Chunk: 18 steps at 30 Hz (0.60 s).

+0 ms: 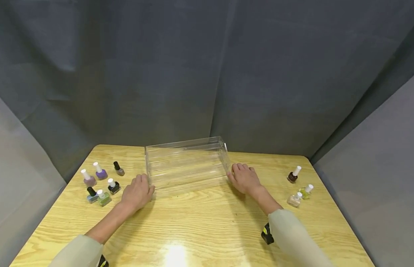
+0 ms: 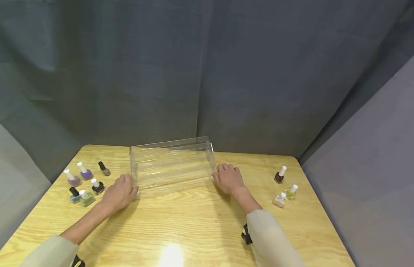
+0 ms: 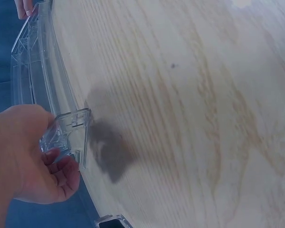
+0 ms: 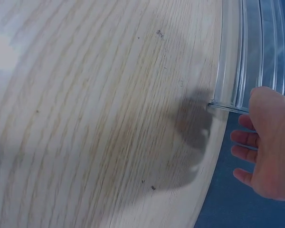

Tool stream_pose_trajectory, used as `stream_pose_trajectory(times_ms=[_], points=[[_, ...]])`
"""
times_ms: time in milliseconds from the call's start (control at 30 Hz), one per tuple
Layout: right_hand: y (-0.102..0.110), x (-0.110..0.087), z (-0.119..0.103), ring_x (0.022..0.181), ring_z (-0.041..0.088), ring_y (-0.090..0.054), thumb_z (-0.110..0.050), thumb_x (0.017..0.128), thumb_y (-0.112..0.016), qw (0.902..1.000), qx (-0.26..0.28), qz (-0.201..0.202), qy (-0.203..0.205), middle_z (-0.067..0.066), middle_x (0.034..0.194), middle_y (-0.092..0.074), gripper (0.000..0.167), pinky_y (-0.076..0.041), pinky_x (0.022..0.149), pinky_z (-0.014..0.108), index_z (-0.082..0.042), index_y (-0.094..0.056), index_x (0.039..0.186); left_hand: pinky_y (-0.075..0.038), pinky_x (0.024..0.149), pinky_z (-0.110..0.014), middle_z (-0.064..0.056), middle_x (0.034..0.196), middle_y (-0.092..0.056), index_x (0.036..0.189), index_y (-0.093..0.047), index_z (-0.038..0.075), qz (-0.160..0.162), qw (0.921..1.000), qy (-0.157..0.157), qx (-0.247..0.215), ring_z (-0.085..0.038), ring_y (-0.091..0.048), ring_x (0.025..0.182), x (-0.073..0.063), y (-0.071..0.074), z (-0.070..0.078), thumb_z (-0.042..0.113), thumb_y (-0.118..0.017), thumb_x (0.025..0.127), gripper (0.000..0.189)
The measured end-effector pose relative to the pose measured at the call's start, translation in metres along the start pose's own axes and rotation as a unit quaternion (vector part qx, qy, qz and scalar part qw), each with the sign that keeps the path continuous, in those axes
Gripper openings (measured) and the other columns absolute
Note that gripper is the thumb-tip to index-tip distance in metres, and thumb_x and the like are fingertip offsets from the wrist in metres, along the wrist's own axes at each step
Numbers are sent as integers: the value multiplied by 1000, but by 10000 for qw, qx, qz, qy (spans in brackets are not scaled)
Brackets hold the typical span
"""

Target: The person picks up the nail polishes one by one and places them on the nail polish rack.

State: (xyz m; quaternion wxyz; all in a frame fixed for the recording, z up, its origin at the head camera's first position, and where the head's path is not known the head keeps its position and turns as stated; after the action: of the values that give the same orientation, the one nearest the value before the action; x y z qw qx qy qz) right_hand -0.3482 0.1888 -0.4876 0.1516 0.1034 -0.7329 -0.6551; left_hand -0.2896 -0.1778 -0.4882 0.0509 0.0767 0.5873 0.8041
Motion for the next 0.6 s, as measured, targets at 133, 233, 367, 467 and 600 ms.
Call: stream_pose_trajectory(times_ms=[133, 233, 367, 467, 600], points=[[-3, 4, 1, 96, 34, -52, -36, 106, -47, 9999, -80, -92, -31, 8, 95, -51, 28, -41, 83, 55, -9, -49, 98, -42, 51, -36, -11, 81, -42, 95, -46, -3, 119, 9999, -20, 67, -24, -44, 68, 0, -1, 0, 21, -57, 100, 27], [-11, 8, 6, 97, 34, -51, -38, 107, -44, 9996, -237, -148, 24, 10, 99, -51, 31, -41, 84, 55, -8, -49, 102, -41, 50, -35, -10, 78, -42, 92, -46, -2, 200, 9996, -39, 193, -23, -43, 66, 0, 0, 0, 20, -57, 98, 26], [-17, 11, 9, 101, 35, -51, -37, 107, -43, 9986, -465, -177, 156, 12, 104, -53, 31, -41, 85, 55, -6, -49, 109, -41, 50, -36, -9, 77, -42, 89, -46, 0, 200, 9994, -36, 276, -24, -43, 66, 1, 1, -1, 19, -57, 96, 23], [-12, 11, 7, 103, 37, -53, -33, 106, -46, 9978, -531, -101, 371, 14, 105, -55, 29, -41, 88, 56, -4, -50, 110, -41, 51, -37, -9, 78, -42, 88, -45, 2, 144, 9995, 7, 265, -24, -43, 67, 3, 0, -2, 20, -58, 95, 23], [-13, 13, 8, 98, 35, -53, -30, 105, -44, 9936, -749, 174, 822, 12, 98, -53, 25, -40, 89, 55, -5, -48, 103, -42, 53, -39, -9, 78, -43, 88, -46, 3, 91, 9996, 23, 263, -26, -44, 69, 4, 0, -3, 21, -61, 92, 24]])
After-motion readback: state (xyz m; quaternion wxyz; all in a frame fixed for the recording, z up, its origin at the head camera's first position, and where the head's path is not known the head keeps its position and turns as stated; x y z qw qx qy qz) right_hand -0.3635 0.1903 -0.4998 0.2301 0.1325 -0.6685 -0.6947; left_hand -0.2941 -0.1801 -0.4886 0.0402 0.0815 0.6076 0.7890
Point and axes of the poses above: each hand's wrist, its own x-axis towards the middle knuckle, its own y-axis out of the back of the hand, z = x × y, the point moved 7 cm from there along x, towards the middle knuckle
